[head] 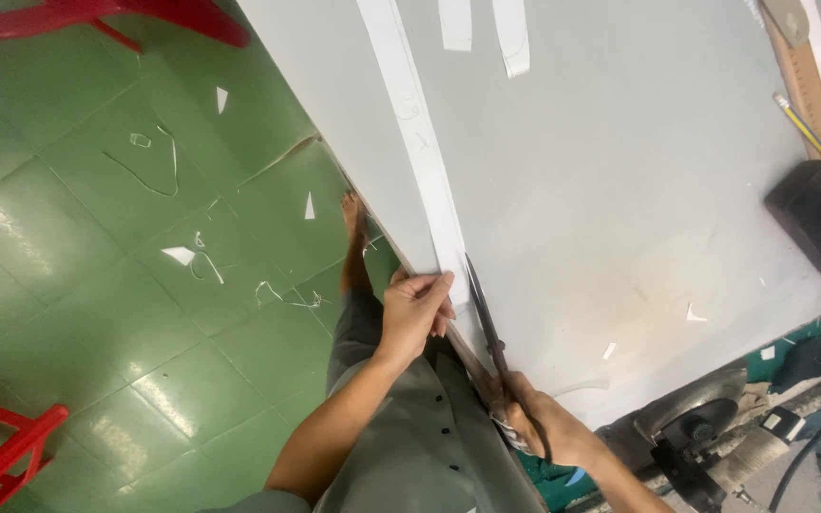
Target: The person uses shears to cut long strips of white fabric on a workbench. They repeatedly trim the edges of the strips and cut them into smaller pieces, placing the cut fabric on the table.
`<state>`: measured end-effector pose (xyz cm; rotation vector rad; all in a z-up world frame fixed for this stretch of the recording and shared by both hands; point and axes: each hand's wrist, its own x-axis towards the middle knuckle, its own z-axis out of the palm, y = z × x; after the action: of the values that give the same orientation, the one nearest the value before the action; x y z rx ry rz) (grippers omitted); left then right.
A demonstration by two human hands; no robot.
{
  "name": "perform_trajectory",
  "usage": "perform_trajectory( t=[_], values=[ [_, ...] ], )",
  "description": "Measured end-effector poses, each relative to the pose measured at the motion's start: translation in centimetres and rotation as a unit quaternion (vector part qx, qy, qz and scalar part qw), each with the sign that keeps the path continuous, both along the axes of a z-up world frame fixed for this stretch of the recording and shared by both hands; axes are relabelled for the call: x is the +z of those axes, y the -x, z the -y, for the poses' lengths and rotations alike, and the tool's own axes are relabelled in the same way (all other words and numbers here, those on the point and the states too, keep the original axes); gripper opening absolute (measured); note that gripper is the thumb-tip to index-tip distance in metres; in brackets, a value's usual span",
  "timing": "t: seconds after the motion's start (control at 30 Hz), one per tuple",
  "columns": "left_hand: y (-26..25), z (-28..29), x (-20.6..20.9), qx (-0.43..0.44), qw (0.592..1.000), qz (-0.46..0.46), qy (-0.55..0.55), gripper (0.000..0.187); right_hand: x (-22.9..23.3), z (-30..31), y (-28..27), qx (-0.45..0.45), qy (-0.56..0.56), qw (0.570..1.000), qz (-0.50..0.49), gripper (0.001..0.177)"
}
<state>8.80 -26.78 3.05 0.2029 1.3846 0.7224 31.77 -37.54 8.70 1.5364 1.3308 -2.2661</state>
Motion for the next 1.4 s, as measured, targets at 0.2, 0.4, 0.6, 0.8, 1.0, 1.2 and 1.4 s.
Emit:
perform_trajectory(
  t=[0.2,0.4,0.6,0.8,1.0,1.2,1.4],
  values=[
    [0.4,-0.1,-0.2,0.005,0.999,0.041,-0.006,0.028,-0.9,-4.0,2.3,-0.001,-0.059,0.998,0.022,0.072],
    [0.9,-0.2,-0.2,-0.035,0.999,0.034,-0.02,0.035,-0.6,-5.6,4.3,-0.023,-0.052,0.995,0.085,0.087],
    [4.6,-4.9,-2.4,-0.173,0.639,-0.523,-0.537,0.012,-0.3,-5.4,4.7,-0.067,-0.049,0.995,0.051,0.082],
    [5.9,-12.0,-2.4,-0.436,0.503,-0.598,-0.447,0.064,-0.9,-4.9,4.5,-0.07,-0.039,0.996,0.044,0.079],
    [5.8,-12.1,-1.7,-0.429,0.504,-0.603,-0.446,0.069,-2.2,-3.9,3.7,-0.029,-0.074,0.996,0.04,0.074],
    [5.9,-12.2,-1.5,-0.433,0.498,-0.605,-0.445,0.069,-0.9,-4.5,4.8,-0.037,-0.067,0.993,0.086,0.084],
    [6.0,-12.3,-1.3,-0.439,0.491,-0.607,-0.446,0.069,-0.7,-4.4,4.7,-0.048,-0.109,0.99,0.076,0.063]
  ],
)
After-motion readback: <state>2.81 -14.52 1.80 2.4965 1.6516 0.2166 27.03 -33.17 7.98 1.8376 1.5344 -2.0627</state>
